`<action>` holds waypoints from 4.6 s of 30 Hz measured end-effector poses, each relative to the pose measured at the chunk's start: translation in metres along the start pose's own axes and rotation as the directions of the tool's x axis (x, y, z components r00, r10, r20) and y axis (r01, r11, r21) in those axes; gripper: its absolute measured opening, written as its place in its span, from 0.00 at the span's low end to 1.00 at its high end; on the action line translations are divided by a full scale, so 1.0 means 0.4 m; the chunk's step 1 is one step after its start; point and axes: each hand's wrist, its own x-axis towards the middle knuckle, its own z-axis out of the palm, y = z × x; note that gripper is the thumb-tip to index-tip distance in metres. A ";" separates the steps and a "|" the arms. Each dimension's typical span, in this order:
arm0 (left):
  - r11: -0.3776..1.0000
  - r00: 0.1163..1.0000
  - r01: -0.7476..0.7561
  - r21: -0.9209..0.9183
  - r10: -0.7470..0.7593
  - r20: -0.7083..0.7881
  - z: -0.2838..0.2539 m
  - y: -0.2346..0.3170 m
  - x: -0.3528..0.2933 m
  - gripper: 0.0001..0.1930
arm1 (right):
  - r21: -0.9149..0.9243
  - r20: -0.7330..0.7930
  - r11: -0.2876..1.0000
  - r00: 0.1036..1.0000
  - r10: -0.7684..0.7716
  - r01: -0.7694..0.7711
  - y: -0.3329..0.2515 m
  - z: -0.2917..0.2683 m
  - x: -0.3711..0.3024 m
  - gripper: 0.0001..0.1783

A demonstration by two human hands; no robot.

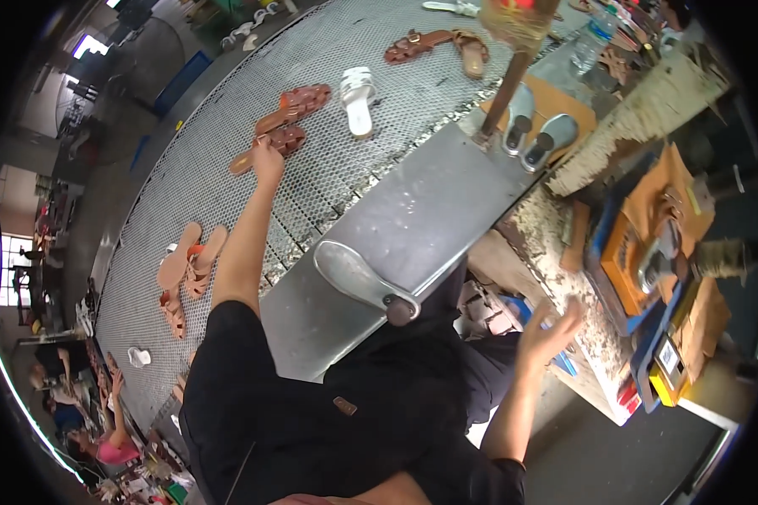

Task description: The person is using a manual pressing machine to attach soles to sandal uppers.

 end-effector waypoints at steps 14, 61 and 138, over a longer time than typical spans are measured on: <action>0.954 0.712 0.275 0.123 -0.288 0.641 -0.102 -0.303 0.337 0.36 | 0.287 0.561 0.907 0.821 0.102 -0.309 -0.114 0.155 -0.162 0.19; 0.203 0.622 0.718 -0.666 0.242 0.744 0.157 0.715 -0.834 0.28 | 0.165 -0.411 0.973 0.886 0.214 -0.159 0.227 -0.082 0.342 0.26; -0.058 0.941 0.266 -0.962 0.232 0.246 0.053 0.535 -0.693 0.34 | 0.801 0.355 0.545 0.930 -0.096 -0.250 -0.220 -0.055 -0.128 0.17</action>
